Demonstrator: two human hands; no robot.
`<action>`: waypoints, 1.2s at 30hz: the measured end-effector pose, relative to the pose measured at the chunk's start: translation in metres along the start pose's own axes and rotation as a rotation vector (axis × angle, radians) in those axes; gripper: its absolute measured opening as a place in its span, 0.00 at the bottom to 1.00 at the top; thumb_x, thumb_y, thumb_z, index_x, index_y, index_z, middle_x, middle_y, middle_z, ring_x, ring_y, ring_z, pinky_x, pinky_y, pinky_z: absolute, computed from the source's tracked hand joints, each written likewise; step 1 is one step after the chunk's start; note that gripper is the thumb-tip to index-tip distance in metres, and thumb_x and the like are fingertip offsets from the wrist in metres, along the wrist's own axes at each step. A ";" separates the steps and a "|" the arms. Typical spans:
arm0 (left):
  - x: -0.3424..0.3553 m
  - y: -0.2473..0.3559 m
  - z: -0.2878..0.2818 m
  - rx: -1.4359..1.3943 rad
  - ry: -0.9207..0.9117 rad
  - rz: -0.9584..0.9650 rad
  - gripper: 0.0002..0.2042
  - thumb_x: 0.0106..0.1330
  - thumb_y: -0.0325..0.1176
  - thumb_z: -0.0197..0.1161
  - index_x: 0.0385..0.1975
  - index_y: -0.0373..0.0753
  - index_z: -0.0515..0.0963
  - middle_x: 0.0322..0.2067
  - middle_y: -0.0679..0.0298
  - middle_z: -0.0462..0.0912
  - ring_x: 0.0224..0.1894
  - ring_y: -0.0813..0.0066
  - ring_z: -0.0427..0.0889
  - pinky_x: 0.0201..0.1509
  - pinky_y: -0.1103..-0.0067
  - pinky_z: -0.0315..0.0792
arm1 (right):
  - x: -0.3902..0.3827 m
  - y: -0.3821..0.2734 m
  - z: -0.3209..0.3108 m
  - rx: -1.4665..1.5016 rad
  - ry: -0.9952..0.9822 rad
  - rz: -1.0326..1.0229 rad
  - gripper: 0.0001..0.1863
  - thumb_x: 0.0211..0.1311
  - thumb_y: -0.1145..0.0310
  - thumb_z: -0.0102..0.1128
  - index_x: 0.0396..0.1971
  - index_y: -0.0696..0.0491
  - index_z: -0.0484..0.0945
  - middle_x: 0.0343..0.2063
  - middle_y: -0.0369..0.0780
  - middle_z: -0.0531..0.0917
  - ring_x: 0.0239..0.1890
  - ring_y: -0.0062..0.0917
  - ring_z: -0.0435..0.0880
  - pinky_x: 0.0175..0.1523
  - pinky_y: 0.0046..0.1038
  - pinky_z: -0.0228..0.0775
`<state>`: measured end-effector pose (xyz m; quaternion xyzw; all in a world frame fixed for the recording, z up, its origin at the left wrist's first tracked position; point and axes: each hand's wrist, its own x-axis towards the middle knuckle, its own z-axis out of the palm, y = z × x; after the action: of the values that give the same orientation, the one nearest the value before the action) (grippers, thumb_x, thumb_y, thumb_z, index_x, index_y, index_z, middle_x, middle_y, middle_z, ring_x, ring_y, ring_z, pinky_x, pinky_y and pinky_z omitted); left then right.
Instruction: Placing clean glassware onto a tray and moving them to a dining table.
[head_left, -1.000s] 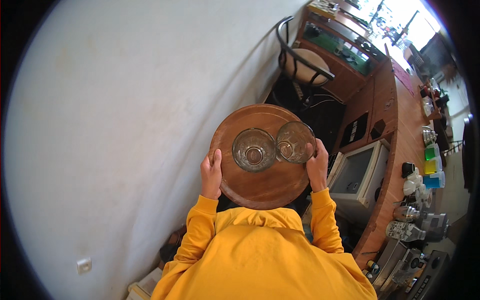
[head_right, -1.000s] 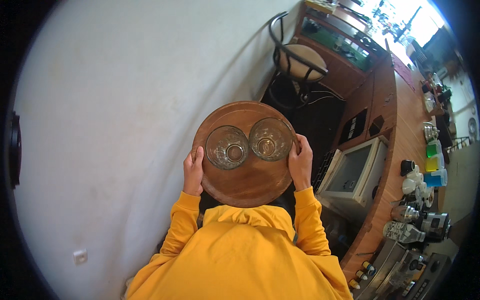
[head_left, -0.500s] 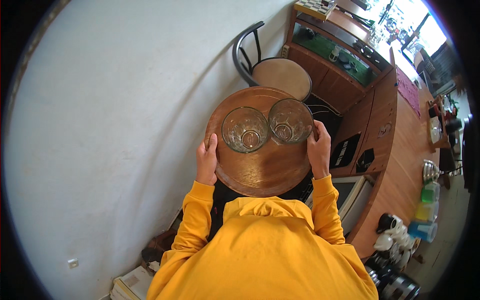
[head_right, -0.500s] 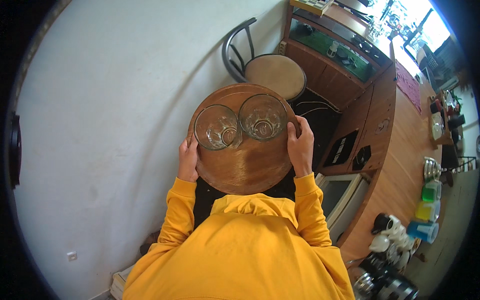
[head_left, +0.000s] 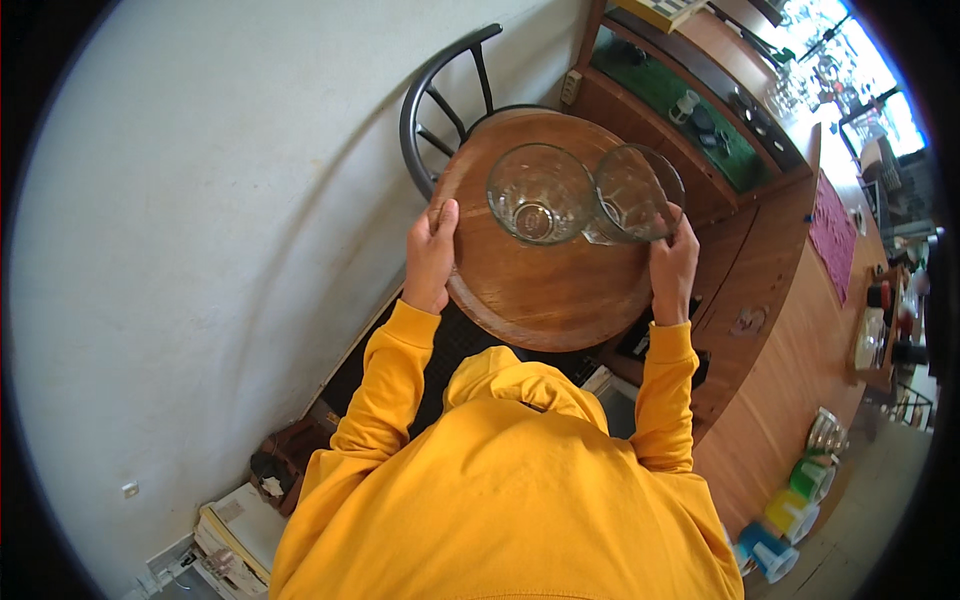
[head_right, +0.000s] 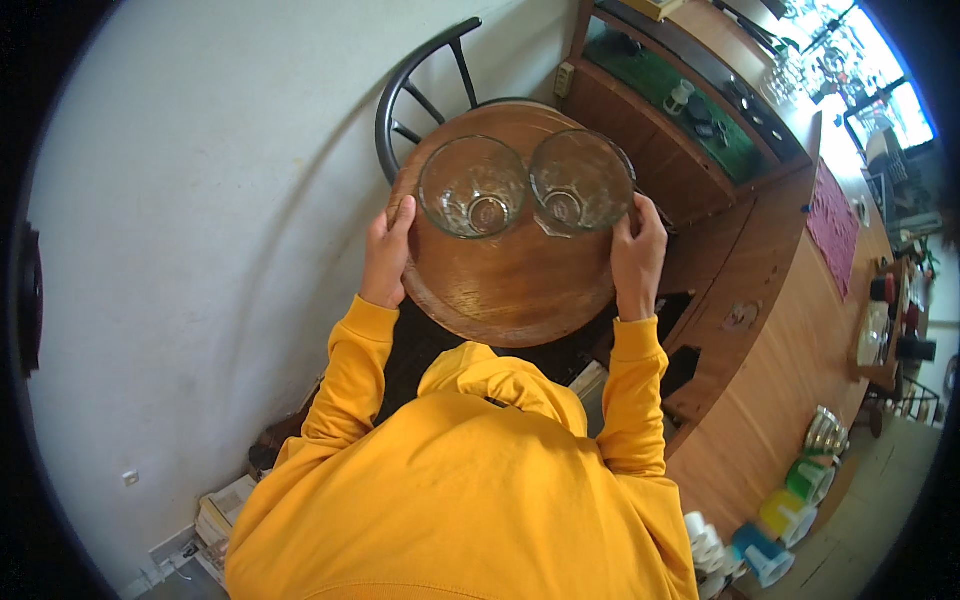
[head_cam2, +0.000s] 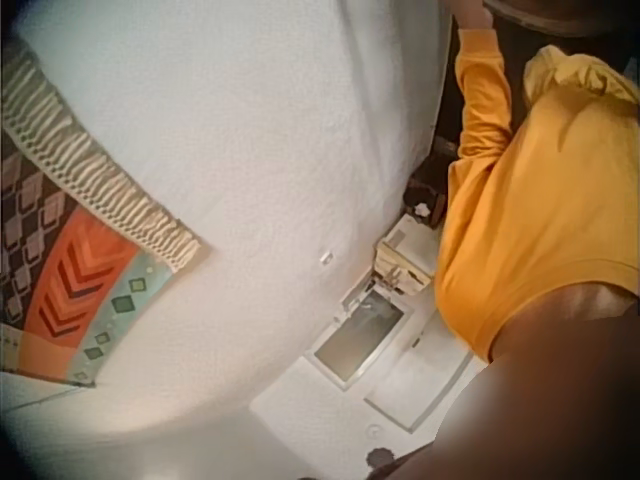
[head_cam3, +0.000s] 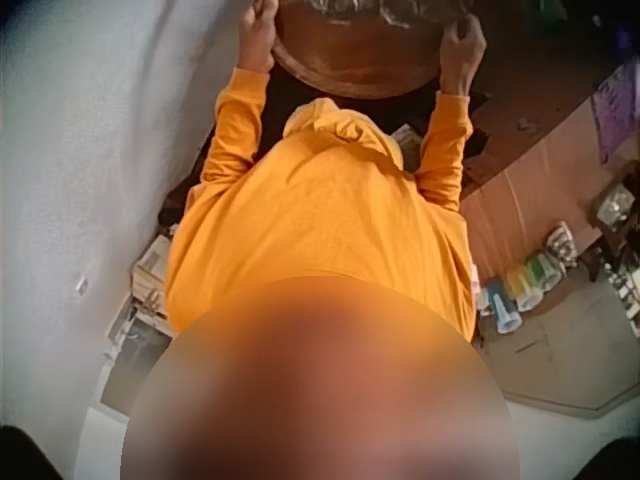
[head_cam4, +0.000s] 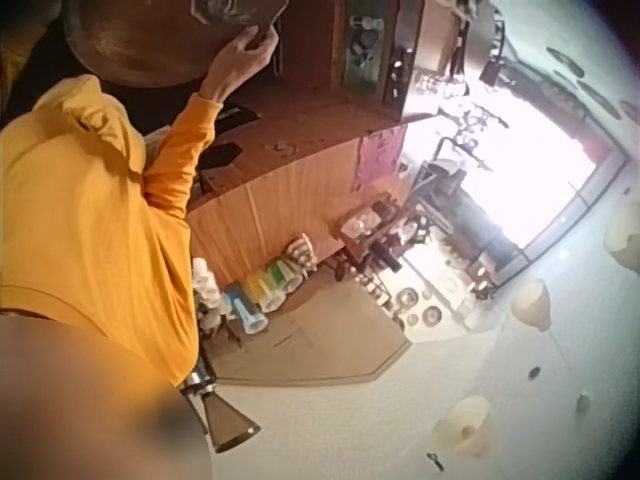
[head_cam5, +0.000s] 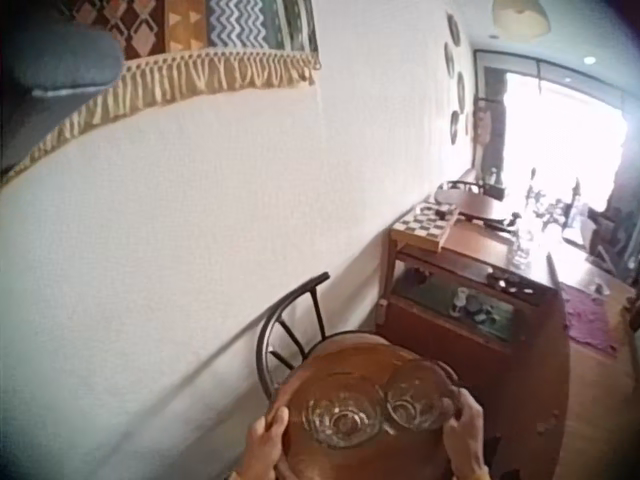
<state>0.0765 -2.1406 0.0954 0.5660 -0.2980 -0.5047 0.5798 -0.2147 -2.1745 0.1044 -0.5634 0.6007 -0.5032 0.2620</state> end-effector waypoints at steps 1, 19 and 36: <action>0.011 -0.002 0.012 -0.005 0.009 0.004 0.19 0.71 0.43 0.56 0.49 0.31 0.75 0.44 0.63 0.80 0.46 0.79 0.75 0.52 0.81 0.69 | 0.014 0.006 -0.004 0.002 -0.008 -0.007 0.10 0.66 0.74 0.54 0.43 0.62 0.76 0.32 0.40 0.82 0.35 0.22 0.78 0.43 0.23 0.69; 0.142 -0.016 0.217 0.045 0.040 0.024 0.19 0.71 0.42 0.56 0.51 0.31 0.75 0.45 0.64 0.80 0.47 0.79 0.76 0.53 0.80 0.68 | 0.227 0.087 -0.072 0.025 -0.022 0.081 0.10 0.66 0.74 0.54 0.44 0.61 0.76 0.34 0.39 0.81 0.38 0.20 0.77 0.44 0.21 0.68; 0.176 -0.049 0.393 -0.100 0.145 -0.015 0.22 0.70 0.47 0.57 0.50 0.32 0.74 0.46 0.64 0.78 0.47 0.77 0.75 0.54 0.79 0.68 | 0.384 0.175 -0.172 0.097 -0.263 -0.030 0.25 0.59 0.77 0.52 0.59 0.56 0.66 0.36 0.38 0.78 0.36 0.20 0.75 0.47 0.22 0.69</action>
<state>-0.2415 -2.4352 0.0800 0.5737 -0.2253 -0.4810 0.6235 -0.5260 -2.5076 0.1055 -0.6200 0.5279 -0.4570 0.3579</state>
